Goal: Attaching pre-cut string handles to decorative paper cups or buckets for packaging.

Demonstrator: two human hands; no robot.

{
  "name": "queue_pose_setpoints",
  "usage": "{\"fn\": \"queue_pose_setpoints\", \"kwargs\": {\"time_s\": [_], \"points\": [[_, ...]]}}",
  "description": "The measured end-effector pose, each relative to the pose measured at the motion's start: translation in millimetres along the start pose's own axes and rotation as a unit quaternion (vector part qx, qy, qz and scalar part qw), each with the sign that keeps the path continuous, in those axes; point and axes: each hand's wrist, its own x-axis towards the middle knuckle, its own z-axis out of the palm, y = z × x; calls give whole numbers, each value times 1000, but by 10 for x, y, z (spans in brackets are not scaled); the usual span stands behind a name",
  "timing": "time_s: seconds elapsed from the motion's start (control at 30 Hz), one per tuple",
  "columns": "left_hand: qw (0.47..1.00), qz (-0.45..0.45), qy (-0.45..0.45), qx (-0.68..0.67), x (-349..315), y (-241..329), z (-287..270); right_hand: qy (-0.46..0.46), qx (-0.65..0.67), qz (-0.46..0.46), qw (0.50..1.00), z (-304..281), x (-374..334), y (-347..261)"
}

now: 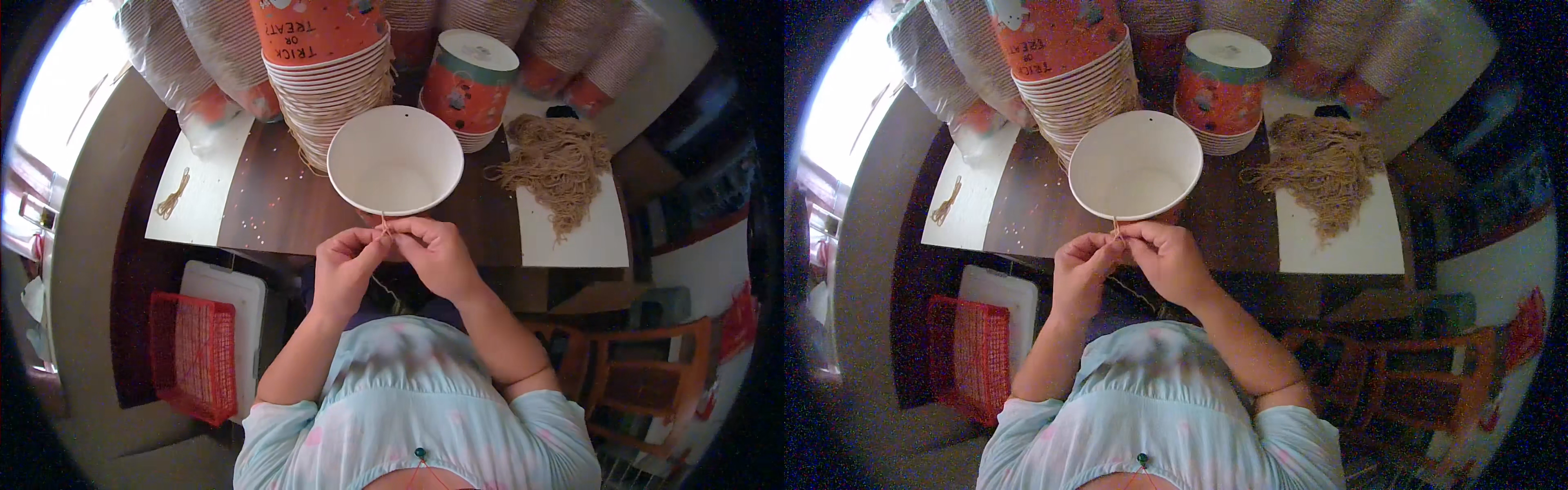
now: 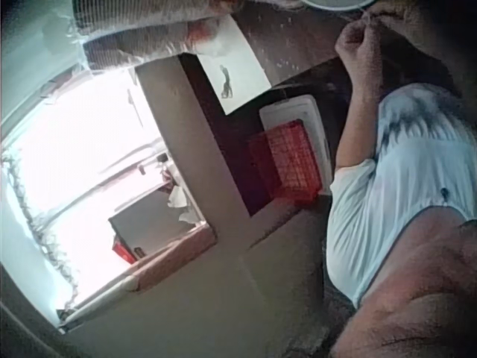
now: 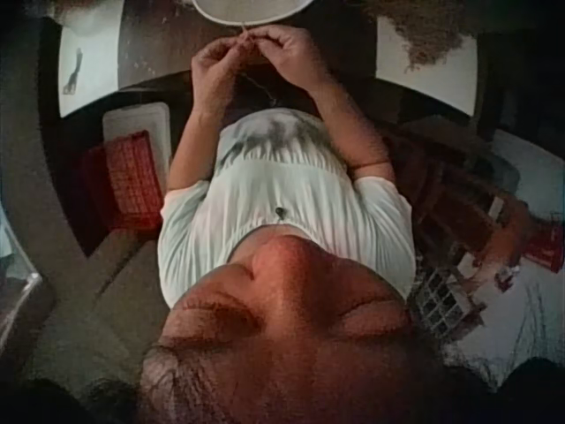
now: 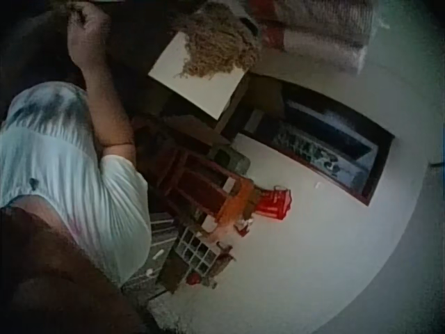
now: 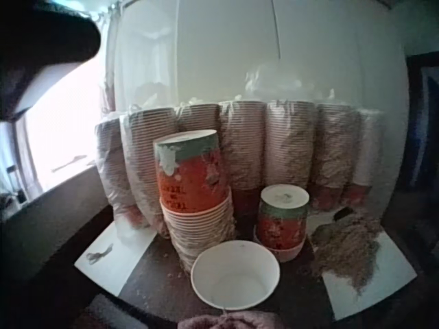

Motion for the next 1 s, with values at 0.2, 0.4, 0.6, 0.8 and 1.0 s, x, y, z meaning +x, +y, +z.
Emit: {"fn": "queue_pose_setpoints", "kwargs": {"time_s": [0.2, 0.4, 0.6, 0.8, 1.0], "points": [[993, 63, 39, 92, -40, -52, -20, -19, 325, 143, 935, 77, -35, 100], [988, 111, 73, 80, -45, -75, 3, -22, 446, 192, 874, 119, 1, 96], [998, 28, 37, -46, -6, -29, 15, -52, 445, 219, 867, 89, 22, 119], [983, -59, -54, -166, 50, -8, -72, -30, 409, 223, 884, 53, 22, 106], [996, -27, -67, -45, 76, -66, -137, -9, 384, 208, 900, 47, 19, 187]]}}
